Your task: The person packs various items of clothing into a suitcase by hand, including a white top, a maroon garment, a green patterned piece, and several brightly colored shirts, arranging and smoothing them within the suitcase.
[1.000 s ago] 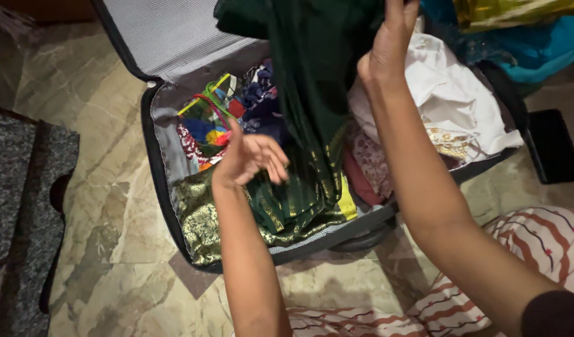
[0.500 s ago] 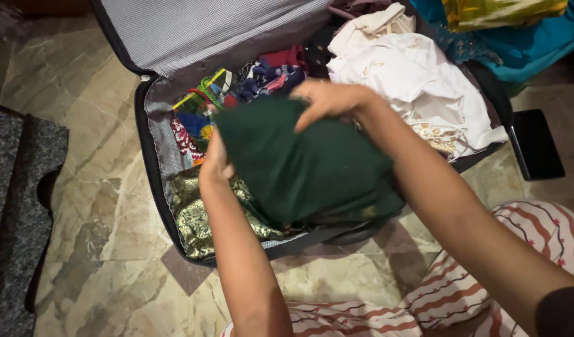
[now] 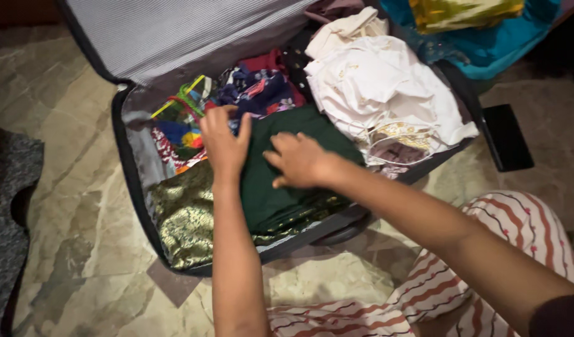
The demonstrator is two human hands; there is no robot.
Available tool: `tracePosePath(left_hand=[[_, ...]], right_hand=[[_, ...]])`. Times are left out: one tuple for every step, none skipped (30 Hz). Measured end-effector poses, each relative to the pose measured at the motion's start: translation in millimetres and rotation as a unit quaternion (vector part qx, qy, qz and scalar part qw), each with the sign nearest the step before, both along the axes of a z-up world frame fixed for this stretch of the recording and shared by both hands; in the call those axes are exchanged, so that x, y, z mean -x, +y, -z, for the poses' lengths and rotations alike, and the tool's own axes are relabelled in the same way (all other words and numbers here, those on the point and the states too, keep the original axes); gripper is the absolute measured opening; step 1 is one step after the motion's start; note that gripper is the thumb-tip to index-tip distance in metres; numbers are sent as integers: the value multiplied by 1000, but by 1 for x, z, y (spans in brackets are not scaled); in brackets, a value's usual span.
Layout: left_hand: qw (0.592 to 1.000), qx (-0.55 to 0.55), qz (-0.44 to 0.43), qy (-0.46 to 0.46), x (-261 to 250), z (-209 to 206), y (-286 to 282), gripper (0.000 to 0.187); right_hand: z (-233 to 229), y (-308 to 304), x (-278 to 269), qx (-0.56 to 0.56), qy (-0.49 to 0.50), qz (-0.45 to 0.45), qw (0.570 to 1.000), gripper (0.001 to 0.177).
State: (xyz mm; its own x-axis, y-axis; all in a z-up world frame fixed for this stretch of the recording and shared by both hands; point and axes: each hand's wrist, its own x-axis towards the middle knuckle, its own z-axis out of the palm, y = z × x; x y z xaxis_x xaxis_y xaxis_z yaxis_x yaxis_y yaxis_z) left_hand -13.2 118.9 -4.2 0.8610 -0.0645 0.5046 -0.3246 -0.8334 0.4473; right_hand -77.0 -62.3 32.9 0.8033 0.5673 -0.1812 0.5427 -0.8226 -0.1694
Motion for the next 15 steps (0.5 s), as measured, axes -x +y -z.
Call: tracePosePath(left_hand=[[998, 10, 60, -30, 2, -2, -11, 28], [998, 10, 62, -29, 4, -3, -18, 28], [994, -17, 104, -18, 6, -2, -25, 30], [989, -45, 141, -8, 7, -2, -26, 32], [989, -47, 139, -9, 7, -1, -24, 32], [989, -45, 137, 11, 7, 0, -24, 32], [989, -44, 136, 30, 8, 1, -25, 32], [989, -44, 137, 30, 8, 1, -24, 32], [991, -41, 123, 35, 8, 1, -23, 32], [993, -38, 109, 40, 8, 1, -22, 32], [992, -38, 109, 41, 9, 0, -22, 32], [993, -66, 88, 43, 9, -1, -23, 35], [992, -95, 67, 46, 9, -2, -23, 38], [992, -94, 67, 44, 8, -4, -21, 38], [987, -149, -15, 60, 7, -5, -18, 53]], right_hand=[[12, -1, 1, -11, -65, -40, 997, 86], [20, -7, 0, -12, -65, -37, 997, 86], [25, -16, -3, -45, -6, -37, 998, 86], [24, -25, -7, -78, 52, -42, 995, 85], [20, -39, -11, -145, 34, -22, 989, 82], [12, -57, -16, -208, 16, 2, 978, 79], [1, -73, -20, -199, -27, 80, 976, 88], [-9, -89, -23, -188, -69, 157, 967, 98], [-19, -103, -26, -133, -123, 215, 960, 112], [-26, -113, -29, -78, -178, 269, 943, 127], [-30, -119, -33, -77, -178, 270, 943, 127], [-31, -124, -37, -35, -121, 315, 941, 136], [-30, -129, -39, 7, -64, 359, 931, 146], [-26, -133, -41, 7, -66, 359, 931, 146], [-20, -136, -43, 2, -40, 376, 926, 145]])
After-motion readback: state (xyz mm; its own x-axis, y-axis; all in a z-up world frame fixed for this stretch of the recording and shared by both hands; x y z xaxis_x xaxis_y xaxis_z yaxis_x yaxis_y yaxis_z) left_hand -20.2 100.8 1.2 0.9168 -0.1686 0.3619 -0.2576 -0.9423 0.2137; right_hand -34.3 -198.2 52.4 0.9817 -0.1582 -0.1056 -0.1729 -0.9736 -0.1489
